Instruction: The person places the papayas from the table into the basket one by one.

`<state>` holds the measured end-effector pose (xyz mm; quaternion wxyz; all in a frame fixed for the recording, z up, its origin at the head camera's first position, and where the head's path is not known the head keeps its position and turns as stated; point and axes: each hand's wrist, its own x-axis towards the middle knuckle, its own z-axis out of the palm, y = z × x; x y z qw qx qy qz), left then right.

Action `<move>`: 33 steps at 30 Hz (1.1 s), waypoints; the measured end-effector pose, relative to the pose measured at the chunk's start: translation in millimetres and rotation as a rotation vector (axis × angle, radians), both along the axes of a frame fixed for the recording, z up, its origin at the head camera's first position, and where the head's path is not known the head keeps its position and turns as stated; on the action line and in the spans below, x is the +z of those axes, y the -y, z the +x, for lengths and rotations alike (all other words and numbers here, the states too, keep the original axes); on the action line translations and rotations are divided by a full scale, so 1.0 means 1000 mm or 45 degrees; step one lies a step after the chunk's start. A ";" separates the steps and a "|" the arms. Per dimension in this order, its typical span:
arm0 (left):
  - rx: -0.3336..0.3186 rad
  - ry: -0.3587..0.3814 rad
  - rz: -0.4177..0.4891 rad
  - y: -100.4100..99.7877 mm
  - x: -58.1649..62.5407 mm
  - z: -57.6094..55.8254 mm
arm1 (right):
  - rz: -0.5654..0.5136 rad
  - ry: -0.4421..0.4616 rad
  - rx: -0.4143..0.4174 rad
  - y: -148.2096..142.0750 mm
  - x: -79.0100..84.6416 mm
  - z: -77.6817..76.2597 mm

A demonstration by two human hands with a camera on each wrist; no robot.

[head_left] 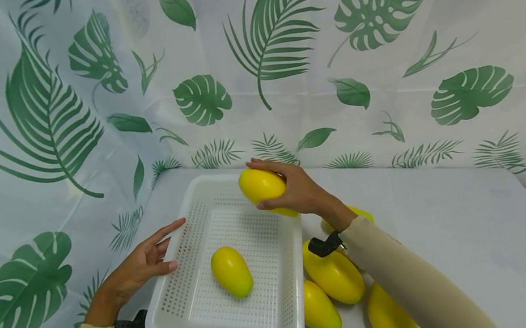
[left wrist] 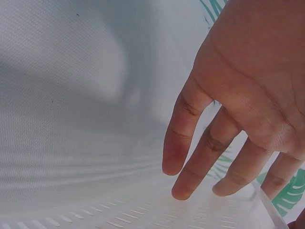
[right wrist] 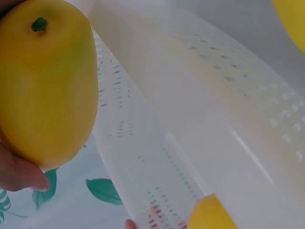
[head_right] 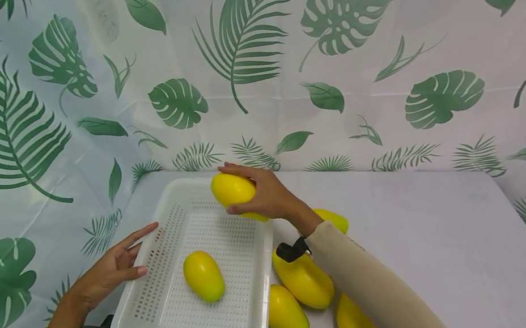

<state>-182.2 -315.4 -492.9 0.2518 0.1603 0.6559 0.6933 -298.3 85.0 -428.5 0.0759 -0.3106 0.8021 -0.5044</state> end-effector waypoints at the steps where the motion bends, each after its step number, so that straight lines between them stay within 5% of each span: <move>1: 0.001 0.002 0.000 0.000 0.000 0.000 | 0.000 0.002 -0.001 0.001 0.000 0.000; 33: -0.005 0.002 0.006 0.003 -0.001 -0.002 | -0.015 0.007 0.026 -0.010 -0.004 -0.008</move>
